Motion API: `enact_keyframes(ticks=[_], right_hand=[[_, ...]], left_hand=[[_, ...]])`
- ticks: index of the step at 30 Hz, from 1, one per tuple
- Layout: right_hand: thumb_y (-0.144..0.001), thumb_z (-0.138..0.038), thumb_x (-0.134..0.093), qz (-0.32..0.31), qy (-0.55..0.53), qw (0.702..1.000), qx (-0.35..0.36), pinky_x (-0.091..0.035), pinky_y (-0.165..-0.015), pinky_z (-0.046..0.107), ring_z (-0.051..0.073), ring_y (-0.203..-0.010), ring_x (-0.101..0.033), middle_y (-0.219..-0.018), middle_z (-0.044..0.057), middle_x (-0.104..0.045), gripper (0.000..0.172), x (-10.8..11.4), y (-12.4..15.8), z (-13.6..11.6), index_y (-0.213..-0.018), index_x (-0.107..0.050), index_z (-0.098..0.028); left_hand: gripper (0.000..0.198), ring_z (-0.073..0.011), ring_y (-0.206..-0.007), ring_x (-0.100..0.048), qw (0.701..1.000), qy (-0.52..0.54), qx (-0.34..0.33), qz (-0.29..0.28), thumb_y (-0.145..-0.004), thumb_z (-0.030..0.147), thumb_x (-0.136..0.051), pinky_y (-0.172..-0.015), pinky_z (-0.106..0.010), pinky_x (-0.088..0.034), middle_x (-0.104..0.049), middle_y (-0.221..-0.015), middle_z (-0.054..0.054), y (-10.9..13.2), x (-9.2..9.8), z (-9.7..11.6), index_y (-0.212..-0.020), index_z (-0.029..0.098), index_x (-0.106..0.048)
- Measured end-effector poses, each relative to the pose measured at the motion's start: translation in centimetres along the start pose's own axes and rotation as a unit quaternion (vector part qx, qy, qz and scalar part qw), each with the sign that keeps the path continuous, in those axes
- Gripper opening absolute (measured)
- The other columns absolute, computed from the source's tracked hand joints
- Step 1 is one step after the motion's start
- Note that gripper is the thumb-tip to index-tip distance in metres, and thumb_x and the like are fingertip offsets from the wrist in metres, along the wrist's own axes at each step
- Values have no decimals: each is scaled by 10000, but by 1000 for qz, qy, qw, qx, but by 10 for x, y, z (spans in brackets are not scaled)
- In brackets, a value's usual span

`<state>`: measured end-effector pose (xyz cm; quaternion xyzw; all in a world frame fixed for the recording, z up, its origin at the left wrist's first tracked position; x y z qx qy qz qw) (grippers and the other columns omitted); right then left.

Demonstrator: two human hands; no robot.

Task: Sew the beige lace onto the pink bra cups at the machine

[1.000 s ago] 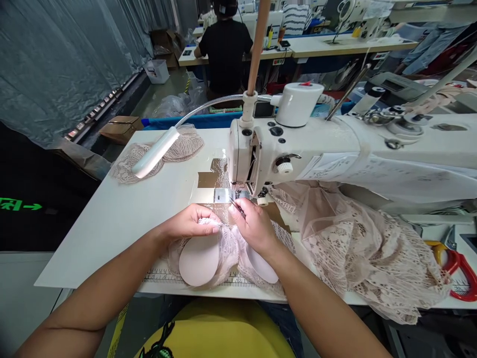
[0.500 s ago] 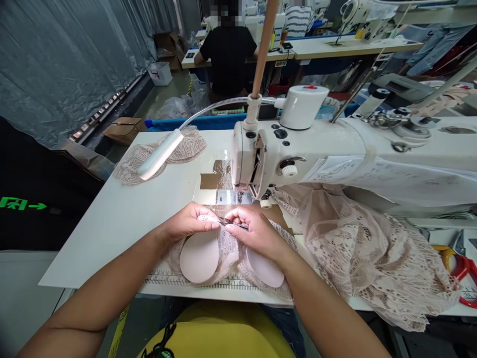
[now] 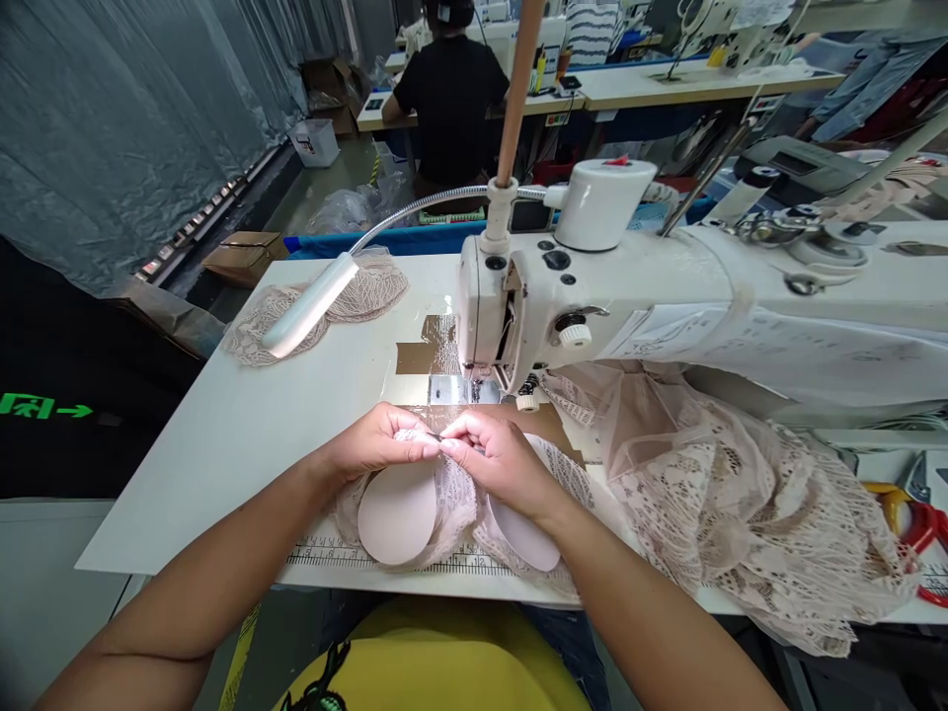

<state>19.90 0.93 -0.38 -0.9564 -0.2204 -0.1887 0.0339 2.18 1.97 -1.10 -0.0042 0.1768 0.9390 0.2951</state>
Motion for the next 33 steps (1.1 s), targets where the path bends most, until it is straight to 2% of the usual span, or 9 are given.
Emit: enact_keyframes(ticks=[4,6,11,16,20,23,25,28,33], right_hand=[[-807,-366,-605,-15,-55,998,-10,-460,-626,287,159,-709,-581,-797,36,-625,207,6,0,0,-881,-624,-173],[-794,-362,-619,-22,-51,998,-10,-460,-624,286,162,-719,-584,-799,36,-624,215,6,0,-1,-894,-625,-173],[-818,-333,-602,-41,0,999,13,-457,-675,295,168,-756,-598,-833,34,-652,169,-1,-1,-5,-896,-641,-188],[-841,-311,-564,-14,30,999,11,-446,-653,286,156,-714,-583,-770,20,-643,149,-5,-3,-2,-821,-648,-189],[-823,-367,-575,15,-47,999,-13,-479,-637,280,155,-714,-601,-811,28,-640,203,-3,-5,2,-892,-611,-180],[-766,-391,-648,-28,-96,994,-47,-508,-682,294,175,-780,-631,-872,36,-656,322,-6,-4,3,-1007,-594,-184],[-758,-370,-660,-48,-74,994,-59,-507,-723,304,188,-821,-634,-901,43,-671,298,-6,-3,2,-985,-620,-182],[-774,-335,-628,-29,-40,997,-56,-498,-744,313,195,-828,-629,-901,49,-679,212,-1,-2,2,-908,-646,-172],[-793,-321,-599,-11,-13,998,-58,-486,-753,317,194,-827,-630,-889,42,-683,193,6,0,9,-910,-647,-175]], left_hand=[[281,-153,-764,-558,1000,-17,12,-1,-704,361,-753,-695,-263,-425,-651,-812,-57,3,3,0,-837,117,-713],[278,-148,-747,-551,1000,-22,14,-1,-695,358,-758,-685,-260,-421,-643,-793,-51,4,3,-1,-814,112,-708],[272,-87,-604,-419,999,-30,-4,-13,-685,340,-755,-568,-219,-320,-466,-595,27,0,0,-4,-656,103,-624],[358,-69,-552,-340,997,-68,-29,-26,-702,385,-734,-513,-217,-257,-363,-557,47,-3,-3,-3,-561,112,-550],[284,-113,-635,-490,996,-75,-34,-18,-708,383,-733,-582,-227,-377,-549,-649,-5,-4,-2,-4,-709,105,-674],[275,-160,-772,-580,996,-63,-45,-45,-725,356,-727,-687,-246,-445,-644,-798,-53,-3,0,-2,-844,108,-706],[309,-177,-836,-604,994,-54,-38,-84,-731,332,-726,-724,-254,-468,-664,-901,-70,0,3,1,-957,123,-696],[365,-182,-879,-614,991,-64,-18,-116,-733,292,-724,-747,-262,-488,-660,-1002,-75,5,12,6,-1064,153,-662],[464,-201,-964,-617,993,-71,5,-96,-679,241,-767,-831,-303,-490,-659,-1066,-72,9,32,7,-1119,177,-632]])
Point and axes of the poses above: each hand's wrist, its own y-axis away from the middle knuckle, its own x-axis out of the back of the hand, z = x × y, the point moved 3 cm from there along -y, towards the middle knuckle
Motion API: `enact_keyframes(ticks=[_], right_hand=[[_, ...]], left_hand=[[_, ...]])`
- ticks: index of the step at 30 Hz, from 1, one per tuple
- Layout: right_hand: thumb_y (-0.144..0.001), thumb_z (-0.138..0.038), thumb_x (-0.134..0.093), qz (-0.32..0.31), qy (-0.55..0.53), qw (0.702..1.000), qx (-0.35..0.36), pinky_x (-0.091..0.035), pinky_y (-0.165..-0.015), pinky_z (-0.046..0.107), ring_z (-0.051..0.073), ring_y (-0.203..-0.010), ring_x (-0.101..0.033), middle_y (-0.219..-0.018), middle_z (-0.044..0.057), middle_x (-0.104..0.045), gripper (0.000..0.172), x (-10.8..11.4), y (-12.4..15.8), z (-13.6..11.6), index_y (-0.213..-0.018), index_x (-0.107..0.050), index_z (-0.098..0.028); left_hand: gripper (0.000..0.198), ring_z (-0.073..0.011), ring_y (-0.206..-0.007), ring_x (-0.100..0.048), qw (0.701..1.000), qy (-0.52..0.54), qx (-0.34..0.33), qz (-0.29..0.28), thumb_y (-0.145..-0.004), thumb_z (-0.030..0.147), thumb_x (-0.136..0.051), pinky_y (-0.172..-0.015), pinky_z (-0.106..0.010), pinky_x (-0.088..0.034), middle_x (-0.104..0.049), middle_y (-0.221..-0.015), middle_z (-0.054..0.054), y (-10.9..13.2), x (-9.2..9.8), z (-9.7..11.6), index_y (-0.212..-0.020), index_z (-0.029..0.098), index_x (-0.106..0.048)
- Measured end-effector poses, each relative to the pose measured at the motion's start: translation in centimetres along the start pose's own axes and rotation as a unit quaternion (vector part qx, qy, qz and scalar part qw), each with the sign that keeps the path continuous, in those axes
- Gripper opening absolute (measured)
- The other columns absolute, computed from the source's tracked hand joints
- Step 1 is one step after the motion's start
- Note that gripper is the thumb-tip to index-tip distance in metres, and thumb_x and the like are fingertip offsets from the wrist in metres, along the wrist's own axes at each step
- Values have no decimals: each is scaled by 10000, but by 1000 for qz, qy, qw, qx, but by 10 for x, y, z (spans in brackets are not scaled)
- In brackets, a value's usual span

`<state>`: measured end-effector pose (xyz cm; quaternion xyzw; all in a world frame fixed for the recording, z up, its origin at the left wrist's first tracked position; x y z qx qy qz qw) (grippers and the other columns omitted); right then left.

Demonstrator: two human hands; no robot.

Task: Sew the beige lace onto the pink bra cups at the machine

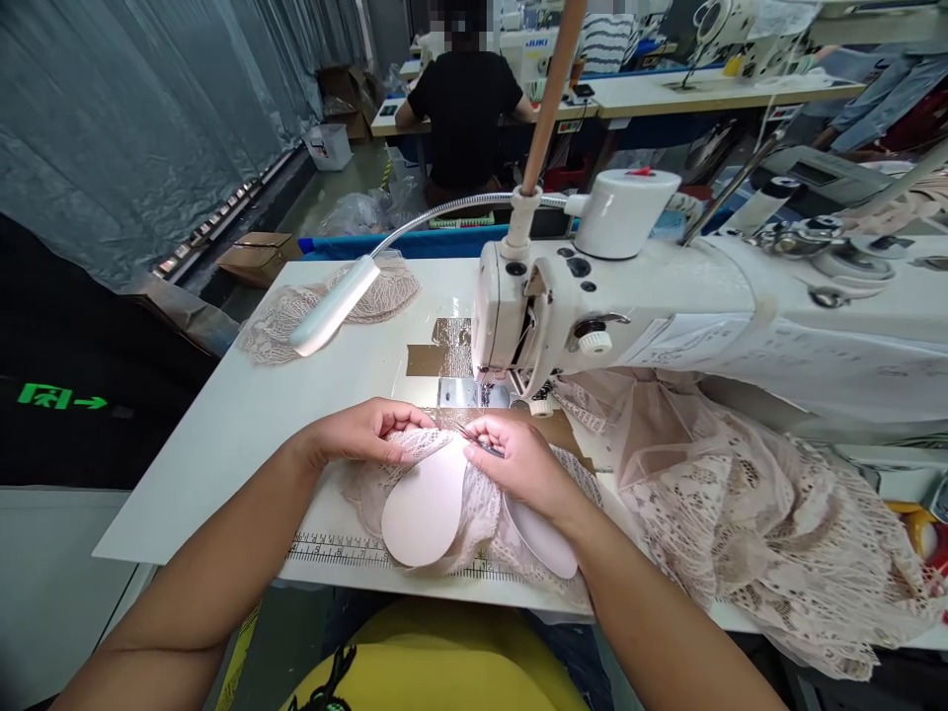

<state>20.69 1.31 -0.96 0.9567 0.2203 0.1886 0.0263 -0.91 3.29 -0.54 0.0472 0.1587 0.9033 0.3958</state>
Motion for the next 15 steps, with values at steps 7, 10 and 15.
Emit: enact_keyframes(ticks=[7,10,15], right_hand=[[-833,-362,-537,15,102,994,25,-481,-746,317,202,-832,-632,-913,43,-690,205,4,1,-5,-889,-641,-194],[-851,-408,-497,50,220,974,9,-479,-771,340,237,-906,-639,-1013,55,-699,281,22,11,-14,-1002,-648,-226],[-804,-526,-500,76,353,926,-111,-499,-648,352,324,-919,-662,-1021,145,-710,533,59,41,-6,-1186,-612,-171]], left_hand=[[446,-200,-941,-637,1000,13,0,-4,-680,257,-772,-819,-285,-496,-675,-1063,-87,1,8,-7,-1100,167,-654],[430,-203,-902,-649,999,23,5,-25,-684,275,-764,-788,-286,-505,-685,-1030,-94,2,7,-7,-1084,150,-666],[341,-208,-874,-640,999,-34,-1,-22,-701,333,-734,-750,-285,-492,-686,-984,-79,6,2,1,-979,141,-693]])
Point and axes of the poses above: each hand's wrist, its own y-axis away from the middle knuckle, its own x-axis out of the back of the hand, z = x × y, the point moved 3 cm from there along -y, towards the middle knuckle
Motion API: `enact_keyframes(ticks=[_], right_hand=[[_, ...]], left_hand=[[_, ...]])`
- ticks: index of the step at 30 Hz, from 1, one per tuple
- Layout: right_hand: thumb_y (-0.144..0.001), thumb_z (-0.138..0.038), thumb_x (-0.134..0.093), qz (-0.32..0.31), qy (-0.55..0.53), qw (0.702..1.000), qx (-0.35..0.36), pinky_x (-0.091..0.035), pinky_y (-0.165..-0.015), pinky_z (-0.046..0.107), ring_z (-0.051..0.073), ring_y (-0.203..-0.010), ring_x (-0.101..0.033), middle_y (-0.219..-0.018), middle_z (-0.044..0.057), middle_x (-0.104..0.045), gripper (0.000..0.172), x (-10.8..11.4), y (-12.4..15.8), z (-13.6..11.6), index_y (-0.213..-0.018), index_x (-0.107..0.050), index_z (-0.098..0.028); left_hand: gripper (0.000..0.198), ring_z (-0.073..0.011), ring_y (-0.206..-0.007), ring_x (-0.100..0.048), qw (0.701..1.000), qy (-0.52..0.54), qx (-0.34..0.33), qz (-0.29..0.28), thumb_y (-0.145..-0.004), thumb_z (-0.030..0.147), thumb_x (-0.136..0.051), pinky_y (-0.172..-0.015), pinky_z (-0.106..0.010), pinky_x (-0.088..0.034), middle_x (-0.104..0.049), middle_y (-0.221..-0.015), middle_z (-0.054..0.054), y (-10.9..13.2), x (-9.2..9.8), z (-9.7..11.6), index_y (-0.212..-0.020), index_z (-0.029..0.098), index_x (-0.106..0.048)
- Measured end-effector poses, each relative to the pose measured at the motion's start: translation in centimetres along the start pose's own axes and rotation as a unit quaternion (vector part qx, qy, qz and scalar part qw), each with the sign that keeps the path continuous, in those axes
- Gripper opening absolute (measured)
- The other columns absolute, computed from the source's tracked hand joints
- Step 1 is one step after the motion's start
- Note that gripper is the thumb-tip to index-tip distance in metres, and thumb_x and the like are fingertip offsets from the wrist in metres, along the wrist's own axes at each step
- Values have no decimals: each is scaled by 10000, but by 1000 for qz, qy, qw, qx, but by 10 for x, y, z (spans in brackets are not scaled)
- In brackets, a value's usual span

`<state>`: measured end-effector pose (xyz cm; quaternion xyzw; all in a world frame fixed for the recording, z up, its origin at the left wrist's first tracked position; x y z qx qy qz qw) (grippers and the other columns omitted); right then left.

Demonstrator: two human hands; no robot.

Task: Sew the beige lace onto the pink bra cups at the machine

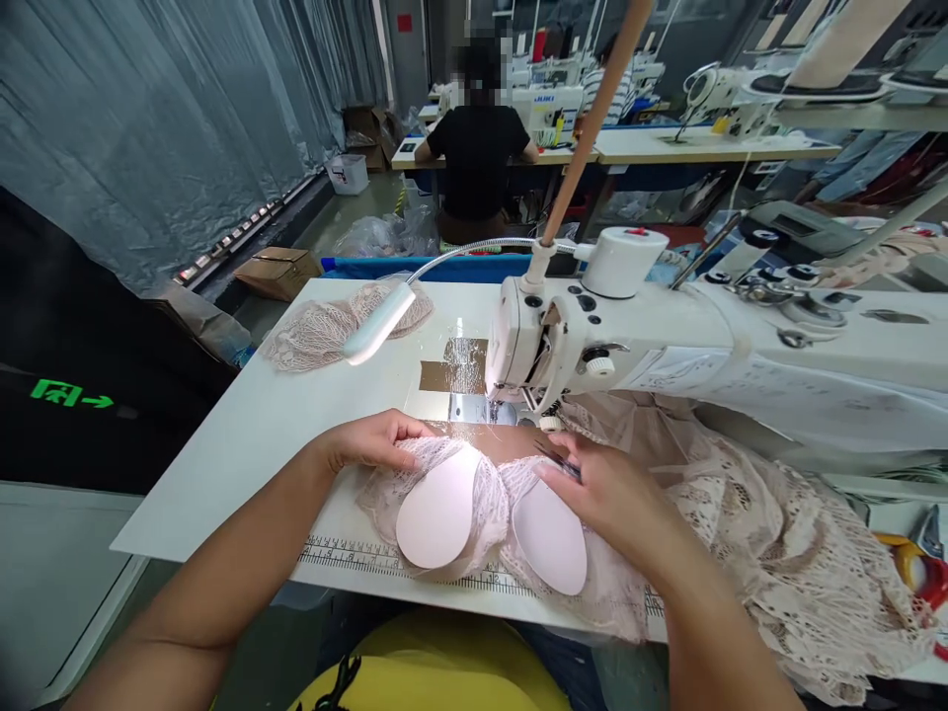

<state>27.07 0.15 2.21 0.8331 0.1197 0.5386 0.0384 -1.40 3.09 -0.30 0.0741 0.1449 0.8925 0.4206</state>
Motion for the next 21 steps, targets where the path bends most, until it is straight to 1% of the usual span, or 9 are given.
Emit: enact_keyframes(ticks=[3,7,10,12,15,17,19,20,21], right_hand=[[-778,-521,-520,-41,18,999,-29,-507,-645,341,301,-882,-672,-1035,100,-714,445,-10,9,20,-1076,-647,-216],[-782,-512,-516,-21,-36,999,3,-501,-774,313,271,-956,-652,-1083,75,-703,361,-21,13,27,-960,-656,-230],[-797,-551,-489,-28,-91,995,20,-498,-673,292,232,-723,-663,-781,50,-720,389,-18,12,16,-933,-645,-221],[-851,-551,-415,-76,-139,987,38,-485,-638,298,202,-560,-610,-517,-9,-609,429,-19,10,-2,-1008,-621,-209],[-880,-494,-416,-145,-196,963,113,-488,-740,338,224,-693,-638,-533,-11,-615,416,-28,0,-46,-1114,-580,-192],[-886,-477,-421,-167,-234,942,171,-495,-742,345,227,-751,-635,-668,24,-667,326,-37,-13,-83,-911,-615,-215],[-892,-485,-396,-139,-284,932,179,-508,-629,335,194,-612,-602,-732,34,-655,337,-42,-34,-118,-765,-567,-224],[-892,-487,-392,-102,-310,927,185,-512,-603,337,186,-579,-591,-761,37,-651,324,-41,-47,-136,-796,-560,-227],[-902,-470,-382,-48,-328,920,209,-525,-672,348,194,-658,-616,-836,51,-655,308,-38,-61,-153,-864,-569,-228]], left_hand=[[287,-176,-738,-609,992,-114,15,57,-684,391,-718,-608,-240,-440,-654,-797,-32,-1,-13,2,-801,135,-665],[212,-130,-600,-507,940,-323,3,114,-651,287,-651,-496,-223,-328,-526,-625,16,-4,-38,8,-584,162,-493],[99,-150,-644,-524,901,-427,-28,75,-623,211,-589,-516,-231,-343,-571,-713,-10,3,-52,20,-638,178,-497],[101,-165,-619,-533,887,-459,-14,48,-629,196,-565,-497,-241,-337,-586,-703,-16,15,-52,27,-726,190,-541],[226,-191,-601,-553,881,-469,4,61,-624,174,-564,-490,-255,-330,-610,-700,-13,39,-35,32,-846,211,-579],[217,-212,-649,-576,871,-477,-2,117,-624,152,-565,-534,-265,-353,-629,-739,-23,55,-12,32,-830,217,-591],[129,-232,-725,-586,839,-498,-10,219,-666,136,-533,-604,-286,-384,-630,-780,-50,72,20,37,-764,201,-587],[105,-242,-767,-583,812,-508,-15,287,-704,133,-502,-642,-302,-397,-622,-804,-68,80,39,41,-747,191,-578],[119,-253,-815,-574,780,-512,-26,359,-733,128,-471,-684,-322,-408,-612,-843,-84,88,58,47,-760,186,-571]])
Point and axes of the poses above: each hand's wrist, its own y-axis away from the middle knuckle, its own x-axis out of the back of the hand, z = x × y, the point moved 3 cm from there along -y, towards the middle knuckle
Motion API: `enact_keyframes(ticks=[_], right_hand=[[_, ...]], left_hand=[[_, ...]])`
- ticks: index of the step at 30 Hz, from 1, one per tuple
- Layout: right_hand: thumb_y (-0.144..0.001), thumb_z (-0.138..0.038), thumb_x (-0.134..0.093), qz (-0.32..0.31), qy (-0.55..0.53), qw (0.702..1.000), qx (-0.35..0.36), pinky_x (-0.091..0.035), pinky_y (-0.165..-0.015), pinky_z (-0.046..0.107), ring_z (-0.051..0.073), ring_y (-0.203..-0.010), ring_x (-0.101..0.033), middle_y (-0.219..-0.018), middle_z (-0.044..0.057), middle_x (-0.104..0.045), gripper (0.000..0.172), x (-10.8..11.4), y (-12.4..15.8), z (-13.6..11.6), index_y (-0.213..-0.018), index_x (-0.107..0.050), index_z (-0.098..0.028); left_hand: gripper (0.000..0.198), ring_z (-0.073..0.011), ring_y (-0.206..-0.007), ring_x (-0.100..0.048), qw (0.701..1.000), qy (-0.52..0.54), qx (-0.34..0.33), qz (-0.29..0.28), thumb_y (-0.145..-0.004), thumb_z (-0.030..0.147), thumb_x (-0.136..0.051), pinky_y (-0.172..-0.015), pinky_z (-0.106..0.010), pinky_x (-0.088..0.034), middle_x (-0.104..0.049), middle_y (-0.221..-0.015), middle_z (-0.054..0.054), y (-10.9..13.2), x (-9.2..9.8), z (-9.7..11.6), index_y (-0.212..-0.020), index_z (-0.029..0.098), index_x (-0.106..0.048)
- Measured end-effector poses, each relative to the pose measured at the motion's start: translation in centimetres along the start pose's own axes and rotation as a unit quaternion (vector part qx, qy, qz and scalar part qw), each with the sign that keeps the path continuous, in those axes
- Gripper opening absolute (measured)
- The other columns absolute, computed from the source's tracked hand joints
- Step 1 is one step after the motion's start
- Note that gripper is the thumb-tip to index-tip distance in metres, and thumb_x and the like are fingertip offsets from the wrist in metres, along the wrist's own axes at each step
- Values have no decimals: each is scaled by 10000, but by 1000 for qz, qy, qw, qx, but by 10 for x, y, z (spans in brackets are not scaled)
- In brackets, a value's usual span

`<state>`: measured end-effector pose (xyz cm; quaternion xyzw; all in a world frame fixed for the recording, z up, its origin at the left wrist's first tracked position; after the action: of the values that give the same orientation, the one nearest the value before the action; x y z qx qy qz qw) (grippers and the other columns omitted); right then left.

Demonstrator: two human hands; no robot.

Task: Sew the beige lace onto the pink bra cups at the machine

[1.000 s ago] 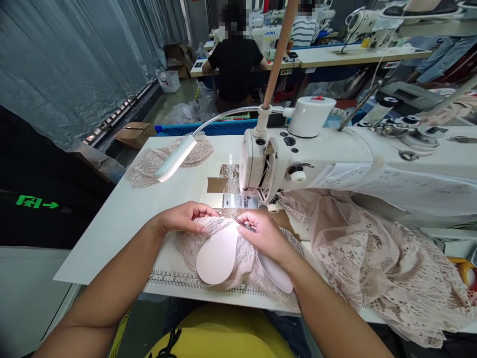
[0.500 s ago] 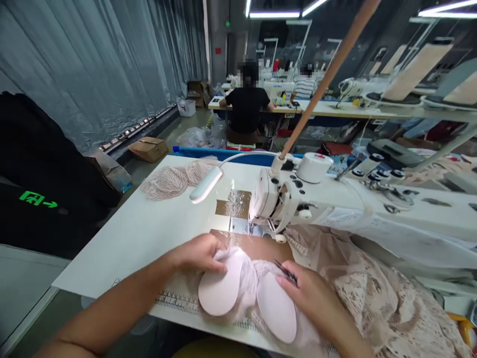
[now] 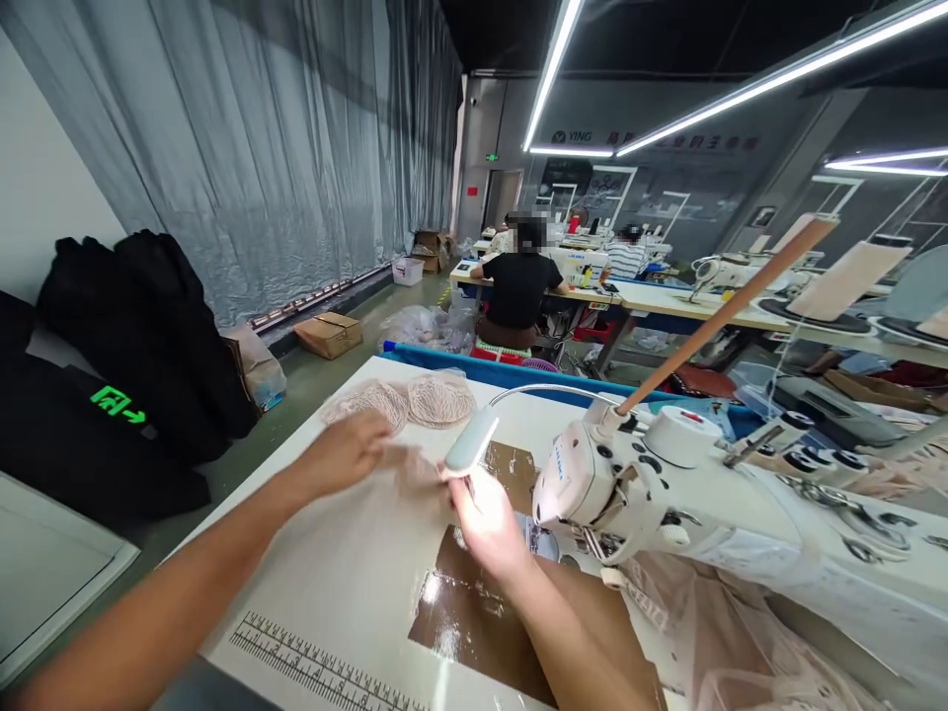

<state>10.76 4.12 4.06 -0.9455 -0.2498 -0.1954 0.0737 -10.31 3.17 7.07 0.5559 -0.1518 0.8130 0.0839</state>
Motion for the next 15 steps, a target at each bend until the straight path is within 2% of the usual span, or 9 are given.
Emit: enact_keyframes(ticks=[3,4,5,6,8,10,12,15], right_hand=[[-916,-391,-345,125,46,982,133,-503,-855,393,245,-1031,-602,-1156,114,-610,322,-3,-60,-22,-1088,-550,-213],[-916,-358,-334,145,90,970,174,-469,-926,408,246,-1119,-560,-1240,123,-571,323,-4,-78,-25,-1111,-540,-204],[-910,-325,-339,145,106,966,188,-415,-997,419,243,-1185,-517,-1305,122,-529,314,-5,-95,-24,-1115,-542,-200],[-906,-297,-337,139,116,965,192,-376,-1036,426,244,-1234,-478,-1341,124,-502,313,-5,-108,-20,-1112,-548,-194],[-891,-241,-331,120,139,966,182,-337,-1060,470,267,-1280,-435,-1336,148,-509,335,-8,-124,-5,-1132,-555,-175],[-861,-188,-340,98,163,968,163,-310,-1058,527,297,-1281,-429,-1294,165,-544,358,-10,-121,15,-1136,-566,-160],[-825,-143,-361,71,185,969,149,-327,-1045,519,296,-1245,-464,-1260,156,-575,379,-9,-98,31,-1133,-581,-160],[-760,-79,-410,25,212,968,132,-425,-968,385,232,-1091,-577,-1170,98,-642,414,2,-35,42,-1107,-608,-184]], left_hand=[[149,-258,-960,-529,974,-13,67,216,-758,98,-448,-838,-372,-412,-576,-992,-109,-21,39,-42,-845,180,-535],[148,-260,-1024,-506,961,-13,87,262,-763,88,-449,-893,-386,-395,-560,-1060,-121,-27,47,-53,-857,178,-520],[152,-265,-1093,-475,955,-12,99,280,-764,77,-452,-942,-397,-372,-538,-1135,-133,-32,49,-63,-866,174,-508],[160,-269,-1144,-449,953,-12,107,282,-760,62,-454,-976,-405,-350,-520,-1188,-143,-37,48,-71,-867,170,-503],[169,-281,-1158,-458,963,-8,112,246,-730,48,-489,-990,-411,-347,-541,-1182,-147,-42,33,-84,-854,160,-513],[183,-297,-1104,-517,975,1,110,191,-694,99,-582,-962,-404,-384,-590,-1119,-143,-41,11,-91,-866,149,-542],[303,-326,-1128,-525,984,13,103,142,-672,191,-660,-970,-406,-393,-589,-1174,-160,-35,-10,-93,-956,134,-571],[481,-365,-1231,-464,992,27,86,87,-721,305,-646,-1031,-450,-349,-513,-1317,-203,-24,-26,-89,-1150,111,-545]])
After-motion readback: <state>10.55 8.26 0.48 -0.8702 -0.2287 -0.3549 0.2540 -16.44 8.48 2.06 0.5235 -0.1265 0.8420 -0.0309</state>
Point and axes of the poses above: each hand's wrist, its own y-axis away from the middle knuckle, its own x-axis out of the back of the hand, z = x × y, the point moved 3 cm from there along -y, towards the middle knuckle
